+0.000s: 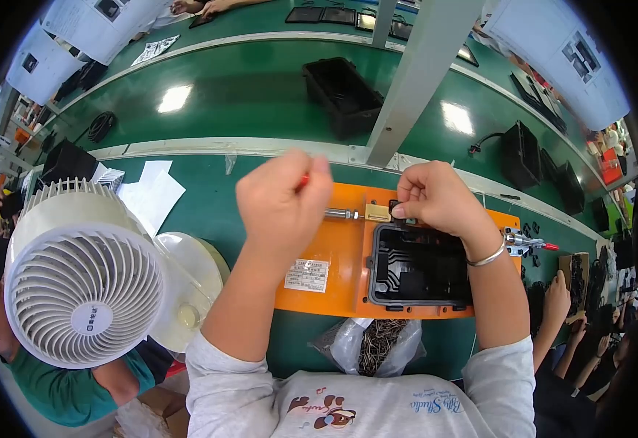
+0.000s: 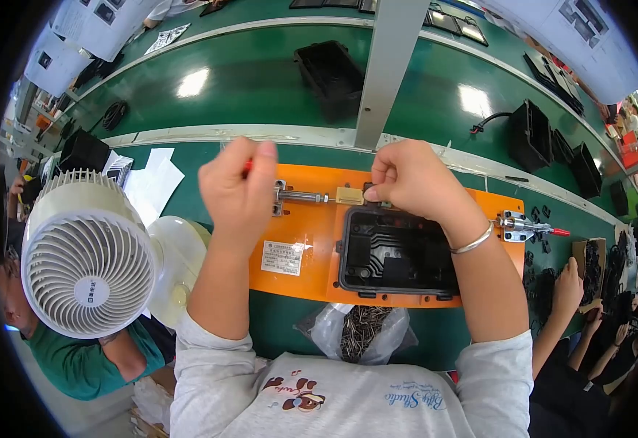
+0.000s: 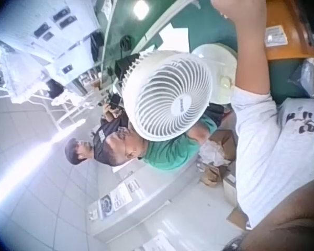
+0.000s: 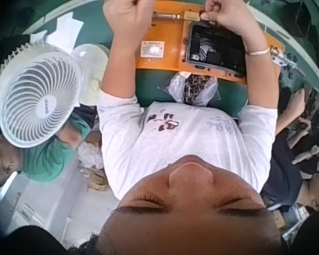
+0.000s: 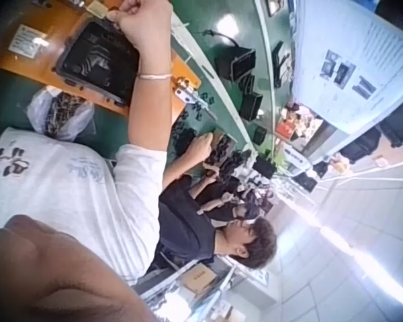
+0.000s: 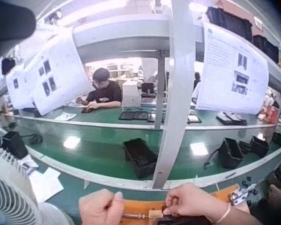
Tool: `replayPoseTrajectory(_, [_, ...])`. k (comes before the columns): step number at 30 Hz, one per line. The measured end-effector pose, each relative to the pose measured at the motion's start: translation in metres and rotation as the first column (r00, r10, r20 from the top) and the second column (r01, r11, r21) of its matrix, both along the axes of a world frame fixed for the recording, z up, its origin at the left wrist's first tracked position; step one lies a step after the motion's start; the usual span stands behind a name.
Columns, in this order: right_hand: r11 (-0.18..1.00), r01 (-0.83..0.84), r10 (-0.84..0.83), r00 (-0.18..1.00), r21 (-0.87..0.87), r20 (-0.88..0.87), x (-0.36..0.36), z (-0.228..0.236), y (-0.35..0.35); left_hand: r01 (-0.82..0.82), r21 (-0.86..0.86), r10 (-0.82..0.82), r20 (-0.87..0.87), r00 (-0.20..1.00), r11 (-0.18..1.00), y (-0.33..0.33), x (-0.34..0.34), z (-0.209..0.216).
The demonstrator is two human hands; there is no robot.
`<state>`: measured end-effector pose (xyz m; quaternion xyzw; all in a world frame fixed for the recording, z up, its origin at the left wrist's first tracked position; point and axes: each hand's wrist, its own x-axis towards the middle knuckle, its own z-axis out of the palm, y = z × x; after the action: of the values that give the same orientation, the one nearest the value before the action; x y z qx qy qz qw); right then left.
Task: Assembling small plastic components into a housing using a manual clamping fixture on a production line.
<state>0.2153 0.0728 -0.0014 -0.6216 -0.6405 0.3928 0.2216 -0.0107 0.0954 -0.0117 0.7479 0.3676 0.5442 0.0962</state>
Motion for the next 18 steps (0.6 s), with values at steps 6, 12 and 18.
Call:
replayPoseTrajectory(6, [1.0, -0.003, 0.003, 1.0, -0.029, 0.009, -0.004, 0.006, 0.0, 0.06, -0.119, -0.032, 0.23, 0.973, 0.991, -0.001, -0.001, 0.003])
replayPoseTrajectory(12, [1.0, -0.007, 0.007, 1.0, -0.002, 0.021, -0.006, 0.007, -0.001, 0.031, -0.054, -0.027, 0.056, 0.998, 0.998, -0.001, 0.006, -0.002])
replayPoseTrajectory(18, [0.999, 0.0, -0.002, 0.999, 0.032, 0.046, -0.005, 0.007, -0.002, 0.019, -0.008, -0.019, -0.049, 0.999, 1.0, -0.002, 0.01, -0.002])
